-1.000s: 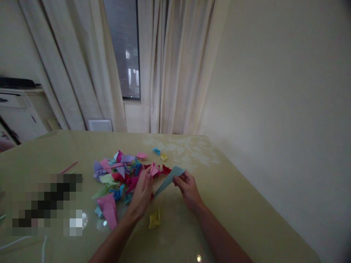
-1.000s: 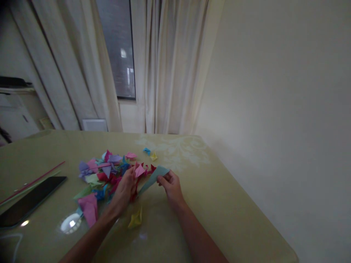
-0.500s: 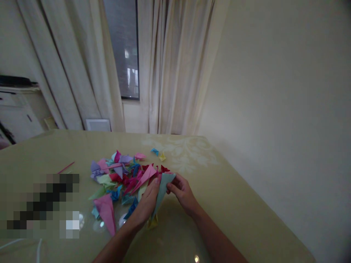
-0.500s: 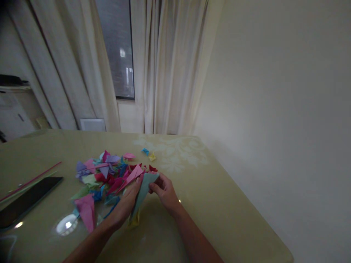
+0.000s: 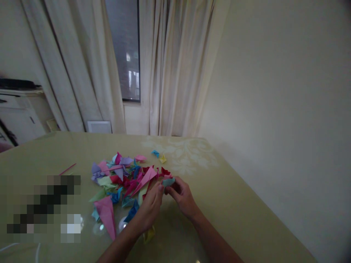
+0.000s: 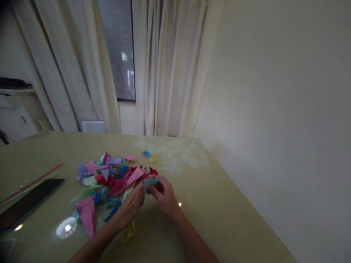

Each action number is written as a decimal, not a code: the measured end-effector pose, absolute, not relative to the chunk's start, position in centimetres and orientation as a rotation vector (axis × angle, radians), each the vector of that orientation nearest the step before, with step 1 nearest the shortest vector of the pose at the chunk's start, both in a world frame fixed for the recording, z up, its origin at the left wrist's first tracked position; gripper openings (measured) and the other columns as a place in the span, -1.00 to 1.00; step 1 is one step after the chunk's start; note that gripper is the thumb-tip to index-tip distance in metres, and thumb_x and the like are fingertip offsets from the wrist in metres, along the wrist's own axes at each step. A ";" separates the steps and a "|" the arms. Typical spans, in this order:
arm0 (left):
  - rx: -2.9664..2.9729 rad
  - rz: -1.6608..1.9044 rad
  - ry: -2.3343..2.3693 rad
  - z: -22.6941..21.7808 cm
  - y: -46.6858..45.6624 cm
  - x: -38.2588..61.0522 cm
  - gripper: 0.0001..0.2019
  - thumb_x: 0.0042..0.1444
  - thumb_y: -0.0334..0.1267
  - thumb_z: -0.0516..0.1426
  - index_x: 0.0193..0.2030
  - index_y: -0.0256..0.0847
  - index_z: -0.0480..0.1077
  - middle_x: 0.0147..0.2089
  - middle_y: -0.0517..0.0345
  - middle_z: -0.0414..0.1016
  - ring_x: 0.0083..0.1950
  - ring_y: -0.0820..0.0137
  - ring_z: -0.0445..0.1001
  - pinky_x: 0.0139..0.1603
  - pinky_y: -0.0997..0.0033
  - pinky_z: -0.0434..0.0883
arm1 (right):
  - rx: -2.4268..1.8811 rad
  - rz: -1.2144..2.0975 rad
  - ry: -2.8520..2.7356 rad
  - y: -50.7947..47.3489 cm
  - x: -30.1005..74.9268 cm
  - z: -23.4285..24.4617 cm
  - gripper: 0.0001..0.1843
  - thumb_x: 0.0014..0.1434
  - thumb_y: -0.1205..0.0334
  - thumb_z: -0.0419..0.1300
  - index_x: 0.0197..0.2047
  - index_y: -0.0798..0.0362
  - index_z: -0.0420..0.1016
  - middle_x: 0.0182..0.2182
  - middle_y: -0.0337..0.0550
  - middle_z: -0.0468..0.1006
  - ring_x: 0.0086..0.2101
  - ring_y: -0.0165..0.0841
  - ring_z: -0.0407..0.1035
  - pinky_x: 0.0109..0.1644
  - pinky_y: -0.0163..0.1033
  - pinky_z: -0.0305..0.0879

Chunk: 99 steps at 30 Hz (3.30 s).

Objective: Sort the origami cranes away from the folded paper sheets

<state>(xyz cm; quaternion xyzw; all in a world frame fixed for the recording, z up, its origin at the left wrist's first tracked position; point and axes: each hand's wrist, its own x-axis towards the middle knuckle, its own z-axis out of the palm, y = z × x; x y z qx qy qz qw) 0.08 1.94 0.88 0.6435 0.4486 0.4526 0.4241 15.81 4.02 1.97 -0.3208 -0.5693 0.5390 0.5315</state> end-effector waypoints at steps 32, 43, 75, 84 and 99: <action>2.303 0.415 2.340 1.1 4.6 -5.9 -0.69 0.41 -0.24 0.00 -0.07 -0.17 0.59 0.00 -0.08 0.60 0.11 0.05 0.46 0.03 0.12 0.33 | -0.811 1.360 -0.705 7.4 18.5 0.9 -0.41 -0.21 -0.06 0.67 -0.21 0.06 0.59 -0.53 -0.36 0.51 -0.58 -0.53 0.33 -0.51 -0.44 0.27; 1.843 1.462 1.735 2.1 4.9 -4.8 -0.62 0.41 -0.01 0.01 0.02 -0.17 0.55 -0.16 0.02 0.69 -0.17 0.17 0.63 -0.14 0.28 0.48 | -0.786 1.452 -0.976 6.7 17.4 0.3 -0.52 -0.14 -0.06 0.65 -0.33 0.08 0.61 -0.49 -0.27 0.57 -0.52 -0.48 0.38 -0.43 -0.37 0.26; 1.981 1.188 1.035 0.8 2.9 -0.2 -0.52 0.49 0.02 -0.04 0.35 -0.16 0.42 0.08 -0.08 0.60 0.18 0.15 0.52 0.31 0.10 0.42 | -0.644 1.531 -0.719 6.6 17.0 -0.1 -0.56 -0.15 0.06 0.69 -0.29 -0.01 0.63 -0.38 -0.33 0.62 -0.44 -0.52 0.38 -0.29 -0.40 0.38; 1.983 1.223 1.077 0.8 2.5 -0.1 -0.57 0.50 -0.04 -0.04 0.29 -0.15 0.48 0.22 -0.11 0.59 0.23 0.14 0.54 0.27 0.15 0.45 | -0.568 1.555 -0.675 6.3 16.9 0.0 -0.51 -0.13 0.14 0.68 -0.16 -0.07 0.63 -0.33 -0.32 0.65 -0.45 -0.49 0.42 -0.31 -0.39 0.40; 2.301 0.160 2.285 1.7 3.2 -4.1 -0.70 0.41 -0.25 0.05 0.06 -0.37 0.54 0.08 -0.30 0.54 0.13 -0.06 0.53 0.06 0.02 0.49 | -0.764 1.263 -0.593 8.9 19.7 -0.4 -0.49 -0.27 0.07 0.70 -0.30 0.01 0.61 -0.42 -0.31 0.58 -0.51 -0.52 0.34 -0.45 -0.39 0.42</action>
